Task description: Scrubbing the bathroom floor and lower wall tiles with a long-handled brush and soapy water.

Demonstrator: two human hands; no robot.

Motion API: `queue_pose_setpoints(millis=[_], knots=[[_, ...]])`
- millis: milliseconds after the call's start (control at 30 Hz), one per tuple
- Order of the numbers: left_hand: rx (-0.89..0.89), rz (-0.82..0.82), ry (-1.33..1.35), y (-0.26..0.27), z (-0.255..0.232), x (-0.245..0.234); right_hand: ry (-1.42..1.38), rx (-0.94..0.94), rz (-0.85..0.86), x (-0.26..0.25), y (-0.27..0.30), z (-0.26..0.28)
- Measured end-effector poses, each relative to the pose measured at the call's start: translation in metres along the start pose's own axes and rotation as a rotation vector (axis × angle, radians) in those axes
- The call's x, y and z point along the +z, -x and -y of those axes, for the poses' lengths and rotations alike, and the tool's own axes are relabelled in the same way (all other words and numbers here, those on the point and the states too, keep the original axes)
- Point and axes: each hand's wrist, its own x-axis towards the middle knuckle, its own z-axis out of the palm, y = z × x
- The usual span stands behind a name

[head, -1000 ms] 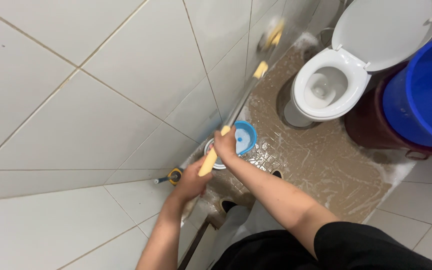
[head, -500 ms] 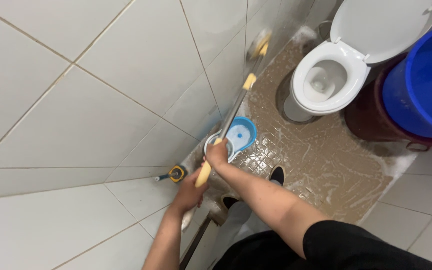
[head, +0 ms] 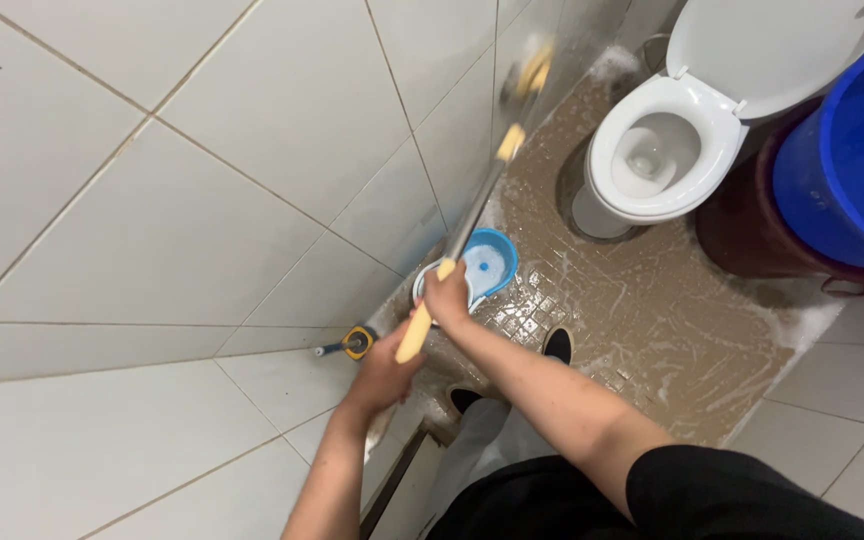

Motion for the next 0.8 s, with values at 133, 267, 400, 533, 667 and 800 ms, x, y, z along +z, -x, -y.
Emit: queue_pose_setpoints(millis=[133, 267, 400, 533, 667, 800], knots=[[0.136, 0.005, 0.021, -0.007, -0.016, -0.002, -0.052, -0.093, -0.027, 0.002, 0.023, 0.064], [0.603, -0.114, -0.151, -0.01, -0.024, 0.001, -0.066, -0.091, -0.02, 0.002, 0.009, 0.056], [0.086, -0.064, -0.174, -0.007, -0.022, 0.008, -0.08, 0.005, -0.02, 0.002, -0.007, 0.011], [-0.117, -0.023, -0.155, -0.017, 0.008, 0.009, -0.056, 0.199, -0.017, 0.003, -0.017, -0.038], [-0.261, -0.016, -0.174, -0.022, 0.018, 0.011, 0.056, 0.182, 0.015, 0.004, -0.06, -0.13], [-0.179, -0.002, -0.101, -0.036, 0.011, 0.012, -0.002, 0.27, 0.016, 0.004, -0.083, -0.151]])
